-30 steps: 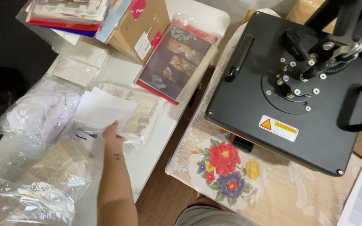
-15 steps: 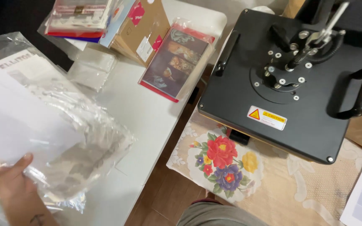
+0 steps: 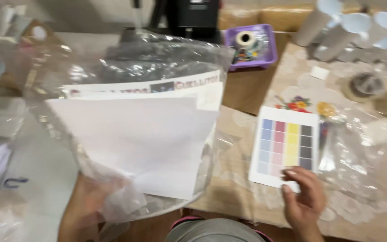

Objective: Organizing printed artwork into plastic sleeves and cleaning a heat press machine

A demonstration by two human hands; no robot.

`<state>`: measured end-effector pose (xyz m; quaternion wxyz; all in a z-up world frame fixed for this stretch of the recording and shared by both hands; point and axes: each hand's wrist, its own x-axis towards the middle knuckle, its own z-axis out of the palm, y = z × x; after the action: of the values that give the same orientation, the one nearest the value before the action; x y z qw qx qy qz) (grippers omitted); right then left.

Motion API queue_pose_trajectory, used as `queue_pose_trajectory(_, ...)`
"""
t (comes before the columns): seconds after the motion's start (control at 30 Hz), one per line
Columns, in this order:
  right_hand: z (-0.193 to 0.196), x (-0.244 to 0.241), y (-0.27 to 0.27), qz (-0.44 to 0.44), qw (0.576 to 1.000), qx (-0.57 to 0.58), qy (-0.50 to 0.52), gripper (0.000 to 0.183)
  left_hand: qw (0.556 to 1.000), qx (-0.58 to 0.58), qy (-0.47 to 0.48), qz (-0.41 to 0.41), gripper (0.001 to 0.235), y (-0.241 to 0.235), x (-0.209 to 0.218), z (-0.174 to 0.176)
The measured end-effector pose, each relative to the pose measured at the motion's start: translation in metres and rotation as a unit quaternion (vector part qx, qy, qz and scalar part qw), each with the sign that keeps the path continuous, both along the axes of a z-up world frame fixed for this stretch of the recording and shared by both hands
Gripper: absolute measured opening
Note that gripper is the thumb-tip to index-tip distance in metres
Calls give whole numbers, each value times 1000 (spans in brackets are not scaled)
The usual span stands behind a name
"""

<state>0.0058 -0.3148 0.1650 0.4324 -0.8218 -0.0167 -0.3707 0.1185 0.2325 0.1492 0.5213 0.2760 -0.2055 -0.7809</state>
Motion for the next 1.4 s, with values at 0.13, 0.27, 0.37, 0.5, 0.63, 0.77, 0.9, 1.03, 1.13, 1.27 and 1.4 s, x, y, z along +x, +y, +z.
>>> queue_pose_trajectory(0.13,20,1,-42,255,903,309,154,68,651,177,-410,614,23,-233,-21,40)
queue_pose_trajectory(0.27,-11,2,-92,222,820,462,254,74,745,113,-328,570,35,-358,4,-3)
queue_pose_trajectory(0.37,-42,9,-117,111,803,505,297,48,783,126,-288,536,37,-416,13,-40)
queue_pose_trajectory(0.5,-128,30,-145,24,797,523,300,32,817,167,-251,491,45,-453,34,-78)
queue_pose_trajectory(0.63,-228,22,-159,-58,815,493,299,29,838,209,-273,424,51,-437,76,-149)
queue_pose_trajectory(0.77,-147,29,-151,-100,820,479,298,28,802,249,-356,410,54,-411,97,-197)
queue_pose_trajectory(0.9,-156,6,-174,-145,836,454,274,30,658,370,-571,325,64,-409,86,-157)
queue_pose_trajectory(1.03,-146,-10,-174,-145,939,223,217,10,526,222,-703,425,79,-482,3,-27)
queue_pose_trajectory(1.13,-112,-9,-154,-56,971,138,190,10,671,136,-555,473,96,-533,-28,-7)
queue_pose_trajectory(1.27,-79,-6,-142,100,905,314,269,36,786,154,-248,545,98,-570,-26,-2)
queue_pose_trajectory(1.4,-66,-10,-170,144,888,322,295,34,809,134,-292,492,92,-566,-35,-11)
